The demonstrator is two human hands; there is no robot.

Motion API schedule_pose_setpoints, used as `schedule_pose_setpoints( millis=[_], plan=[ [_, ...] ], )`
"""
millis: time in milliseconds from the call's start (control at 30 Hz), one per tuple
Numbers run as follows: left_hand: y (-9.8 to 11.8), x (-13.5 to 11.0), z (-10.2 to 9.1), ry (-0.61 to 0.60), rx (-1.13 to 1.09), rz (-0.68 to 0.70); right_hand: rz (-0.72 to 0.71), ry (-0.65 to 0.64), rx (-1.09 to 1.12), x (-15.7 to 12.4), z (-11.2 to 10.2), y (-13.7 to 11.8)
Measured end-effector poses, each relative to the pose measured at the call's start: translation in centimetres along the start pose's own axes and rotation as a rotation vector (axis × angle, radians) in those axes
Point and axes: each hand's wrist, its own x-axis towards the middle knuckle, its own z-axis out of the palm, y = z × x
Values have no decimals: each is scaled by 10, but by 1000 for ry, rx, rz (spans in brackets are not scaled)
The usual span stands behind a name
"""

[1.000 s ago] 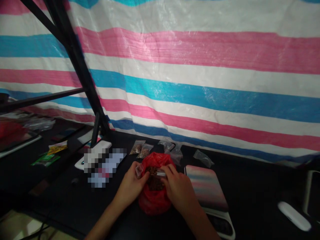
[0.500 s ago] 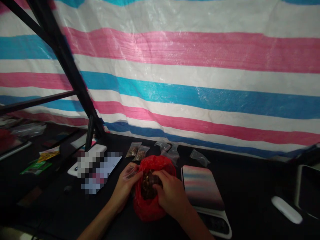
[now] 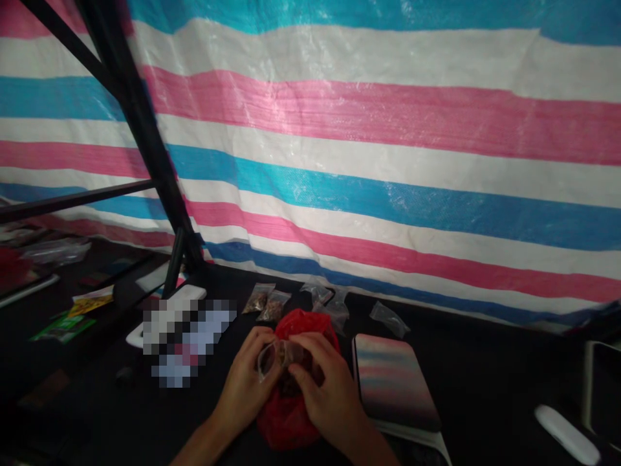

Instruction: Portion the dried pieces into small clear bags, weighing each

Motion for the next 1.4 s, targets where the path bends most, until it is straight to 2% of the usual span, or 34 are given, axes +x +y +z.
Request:
schedule_pose_setpoints(
  millis=[100, 233, 433, 600, 700, 800, 867, 933, 1033, 1167, 1300, 1400],
  plan=[
    [5, -3, 0, -69, -27, 10, -175, -17, -93, -5, 4, -2],
    [9, -5, 0, -95, -109, 11, -348, 74, -237, -9, 8, 3],
    [9, -3, -1, -108, -178, 17, -420, 152, -367, -8, 8, 10],
    [9, -2, 1, -115, -141, -1, -450, 196, -403, -9, 8, 9],
    [8, -3, 1, -49, -54, -8, -422, 230, -392, -7, 3, 8],
    [8, -4, -2, 41, 60, -86, -327, 216, -379, -2, -7, 7],
    [10, -4, -6, 51, 110, -176, -241, 119, -391, 2, -14, 7],
    [11, -4, -11, 24, 141, -243, -155, -30, -416, 5, -18, 6],
    [13, -3, -15, -33, 147, -276, -51, -209, -447, 8, -20, 3],
    [11, -3, -15, -91, -48, -267, -7, -283, -461, 8, -16, 0],
    [9, -2, -10, -100, -368, -253, -13, -267, -481, 7, -13, 3],
    [7, -2, -6, -84, -482, -277, -1, -225, -446, 5, -10, 5]
  ],
)
